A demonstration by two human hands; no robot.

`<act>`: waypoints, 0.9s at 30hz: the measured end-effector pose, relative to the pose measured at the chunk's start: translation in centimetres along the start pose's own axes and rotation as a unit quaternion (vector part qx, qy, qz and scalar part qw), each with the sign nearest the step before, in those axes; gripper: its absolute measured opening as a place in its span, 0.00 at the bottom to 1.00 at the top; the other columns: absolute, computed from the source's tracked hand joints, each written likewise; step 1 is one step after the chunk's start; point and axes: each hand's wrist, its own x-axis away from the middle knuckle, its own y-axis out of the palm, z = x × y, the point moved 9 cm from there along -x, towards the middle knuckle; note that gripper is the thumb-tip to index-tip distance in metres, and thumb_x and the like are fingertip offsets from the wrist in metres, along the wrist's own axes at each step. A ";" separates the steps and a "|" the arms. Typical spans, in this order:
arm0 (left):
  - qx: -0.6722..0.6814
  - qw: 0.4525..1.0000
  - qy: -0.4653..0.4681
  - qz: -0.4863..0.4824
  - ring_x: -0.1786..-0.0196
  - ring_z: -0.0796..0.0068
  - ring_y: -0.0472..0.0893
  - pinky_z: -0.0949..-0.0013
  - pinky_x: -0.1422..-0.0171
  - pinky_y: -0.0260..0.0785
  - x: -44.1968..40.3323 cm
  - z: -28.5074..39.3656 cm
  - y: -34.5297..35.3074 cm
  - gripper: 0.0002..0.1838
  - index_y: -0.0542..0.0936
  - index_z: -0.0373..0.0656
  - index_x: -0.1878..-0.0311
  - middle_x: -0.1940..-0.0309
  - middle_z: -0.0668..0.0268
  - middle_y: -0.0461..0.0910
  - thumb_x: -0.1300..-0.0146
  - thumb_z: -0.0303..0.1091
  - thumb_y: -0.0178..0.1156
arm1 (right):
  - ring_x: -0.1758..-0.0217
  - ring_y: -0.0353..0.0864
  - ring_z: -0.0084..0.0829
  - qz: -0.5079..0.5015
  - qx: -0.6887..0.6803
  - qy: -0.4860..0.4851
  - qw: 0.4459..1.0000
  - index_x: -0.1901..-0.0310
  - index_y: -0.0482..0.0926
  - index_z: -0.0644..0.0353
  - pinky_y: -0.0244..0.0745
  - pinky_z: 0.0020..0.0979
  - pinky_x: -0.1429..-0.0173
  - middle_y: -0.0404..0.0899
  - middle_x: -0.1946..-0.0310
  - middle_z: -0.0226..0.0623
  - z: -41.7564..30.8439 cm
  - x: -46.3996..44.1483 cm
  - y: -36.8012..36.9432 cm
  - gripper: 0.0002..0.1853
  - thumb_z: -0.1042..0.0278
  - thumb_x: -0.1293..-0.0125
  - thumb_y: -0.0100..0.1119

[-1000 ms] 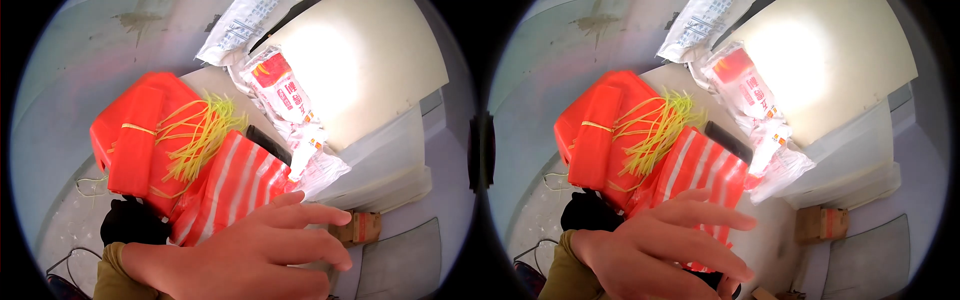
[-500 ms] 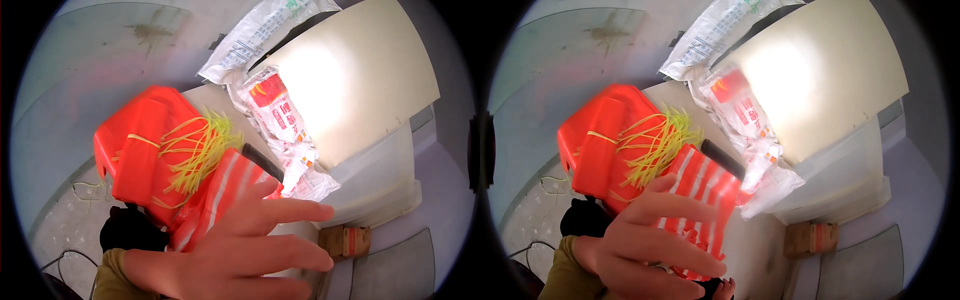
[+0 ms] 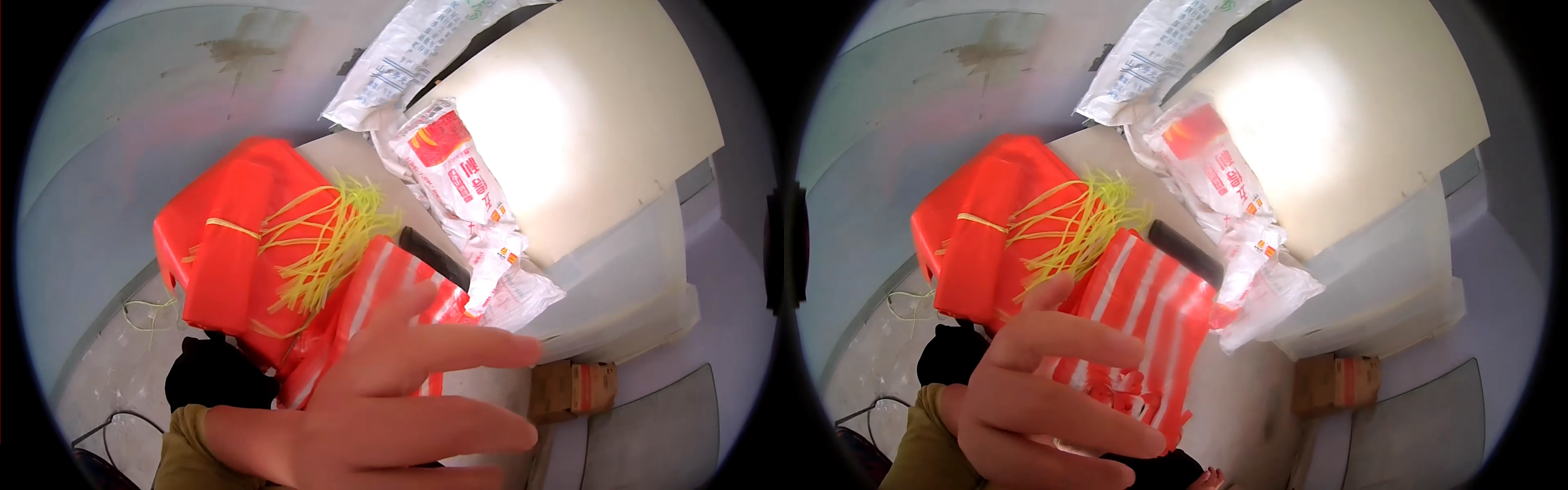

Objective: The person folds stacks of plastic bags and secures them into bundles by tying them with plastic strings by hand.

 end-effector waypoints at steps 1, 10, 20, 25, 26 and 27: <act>-0.012 1.000 0.010 0.009 0.30 0.51 0.79 0.36 0.12 0.41 0.5 -0.1 0.5 0.06 0.90 0.58 0.59 0.45 0.76 0.91 0.32 0.31 0.68 | 0.36 0.81 0.57 0.010 0.001 0.019 1.000 0.42 0.88 0.59 0.75 0.50 0.27 0.81 0.35 0.58 0.2 -0.2 -0.1 0.17 0.58 0.20 0.60; 0.059 0.996 -0.068 -0.016 0.32 0.54 0.81 0.36 0.11 0.41 -0.7 -0.3 0.9 0.06 0.90 0.58 0.61 0.48 0.77 0.91 0.35 0.30 0.70 | 0.22 0.70 0.54 -0.049 -0.023 0.077 0.996 0.27 0.78 0.54 0.65 0.53 0.19 0.73 0.24 0.49 1.3 1.3 0.3 0.22 0.58 0.15 0.46; 0.037 0.999 -0.033 0.017 0.35 0.56 0.82 0.38 0.11 0.43 -0.5 0.2 -0.1 0.08 0.89 0.60 0.62 0.52 0.78 0.91 0.36 0.29 0.71 | 0.32 0.80 0.51 0.016 0.163 -0.085 0.983 0.34 0.81 0.62 0.76 0.50 0.27 0.81 0.35 0.52 4.3 1.6 4.0 0.18 0.63 0.16 0.51; -0.015 0.998 -0.017 0.057 0.37 0.57 0.83 0.38 0.11 0.44 0.0 0.7 -1.3 0.09 0.89 0.61 0.63 0.54 0.79 0.91 0.37 0.28 0.71 | 0.35 0.82 0.51 0.017 0.165 -0.094 0.982 0.34 0.82 0.59 0.77 0.52 0.29 0.82 0.36 0.50 3.0 0.7 5.1 0.18 0.64 0.18 0.52; -0.051 0.997 0.012 0.060 0.38 0.57 0.83 0.38 0.11 0.44 0.3 1.0 -1.5 0.10 0.89 0.62 0.64 0.55 0.80 0.91 0.37 0.28 0.71 | 0.35 0.82 0.51 0.018 0.166 -0.096 0.981 0.34 0.82 0.58 0.77 0.53 0.30 0.82 0.36 0.50 2.7 0.5 5.3 0.18 0.65 0.18 0.52; -0.054 0.997 0.021 0.052 0.37 0.58 0.81 0.36 0.11 0.42 0.5 1.1 -1.7 0.08 0.89 0.62 0.64 0.54 0.81 0.90 0.37 0.30 0.71 | 0.36 0.82 0.51 0.019 0.167 -0.097 0.981 0.35 0.82 0.58 0.77 0.53 0.30 0.82 0.36 0.49 2.6 0.3 5.3 0.18 0.65 0.19 0.52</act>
